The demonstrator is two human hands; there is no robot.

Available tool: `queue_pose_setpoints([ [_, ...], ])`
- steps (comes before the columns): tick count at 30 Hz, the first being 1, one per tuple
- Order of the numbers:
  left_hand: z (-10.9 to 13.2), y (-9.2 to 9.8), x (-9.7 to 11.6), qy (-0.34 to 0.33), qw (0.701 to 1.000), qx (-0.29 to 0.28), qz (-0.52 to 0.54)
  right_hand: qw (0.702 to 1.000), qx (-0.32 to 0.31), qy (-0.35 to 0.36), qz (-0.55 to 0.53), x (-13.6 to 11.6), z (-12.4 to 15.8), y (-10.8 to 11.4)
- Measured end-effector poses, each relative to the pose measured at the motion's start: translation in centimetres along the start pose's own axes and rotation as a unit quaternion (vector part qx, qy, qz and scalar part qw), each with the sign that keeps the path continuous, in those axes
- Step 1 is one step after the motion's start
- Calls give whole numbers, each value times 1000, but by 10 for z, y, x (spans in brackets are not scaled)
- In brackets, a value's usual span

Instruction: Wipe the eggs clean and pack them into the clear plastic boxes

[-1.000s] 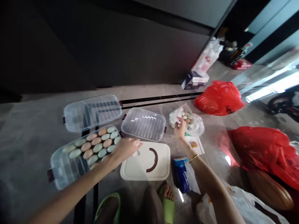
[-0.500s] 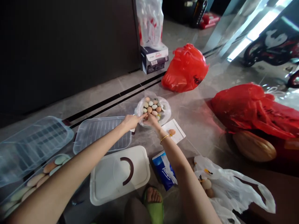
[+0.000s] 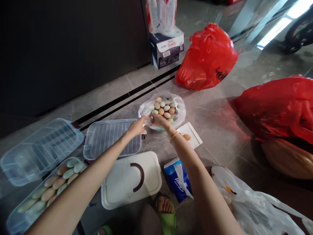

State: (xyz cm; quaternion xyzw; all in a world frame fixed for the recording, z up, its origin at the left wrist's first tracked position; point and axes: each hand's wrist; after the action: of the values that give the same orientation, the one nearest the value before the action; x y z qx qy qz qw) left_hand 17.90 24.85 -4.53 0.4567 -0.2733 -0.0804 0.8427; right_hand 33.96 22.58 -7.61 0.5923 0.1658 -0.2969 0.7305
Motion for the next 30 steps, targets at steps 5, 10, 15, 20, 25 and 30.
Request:
queue_pose_setpoints([
  [5, 1, -2, 2, 6, 999, 2, 45, 993, -35, 17, 108, -2, 12, -3],
  [10, 8, 1, 6, 0, 996, 3, 85, 984, 33, 6, 172, 1, 18, 8],
  [15, 32, 13, -5, -43, 960, 116, 253, 979, 165, -28, 118, 0, 39, 39],
  [20, 89, 28, -25, 87, 810, 164, 556, 973, 208, 100, -9, -49, 102, 37],
  [25, 171, 11, -38, 185, 627, 133, 745, 962, 129, 242, 12, -124, 173, -27],
  [30, 247, -35, -61, 126, 621, 199, 747, 944, 67, 321, 37, -162, 205, -89],
])
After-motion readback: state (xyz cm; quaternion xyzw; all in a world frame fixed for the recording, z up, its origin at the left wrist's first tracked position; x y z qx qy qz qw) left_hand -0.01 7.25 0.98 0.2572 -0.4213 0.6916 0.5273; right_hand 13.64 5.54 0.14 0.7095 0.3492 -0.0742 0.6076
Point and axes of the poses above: each hand's wrist, its own z-axis away from the middle knuckle, its own y-axis out of the back of the hand, x = y × z, and after that the axes turned 10 degrees about z, right-handed
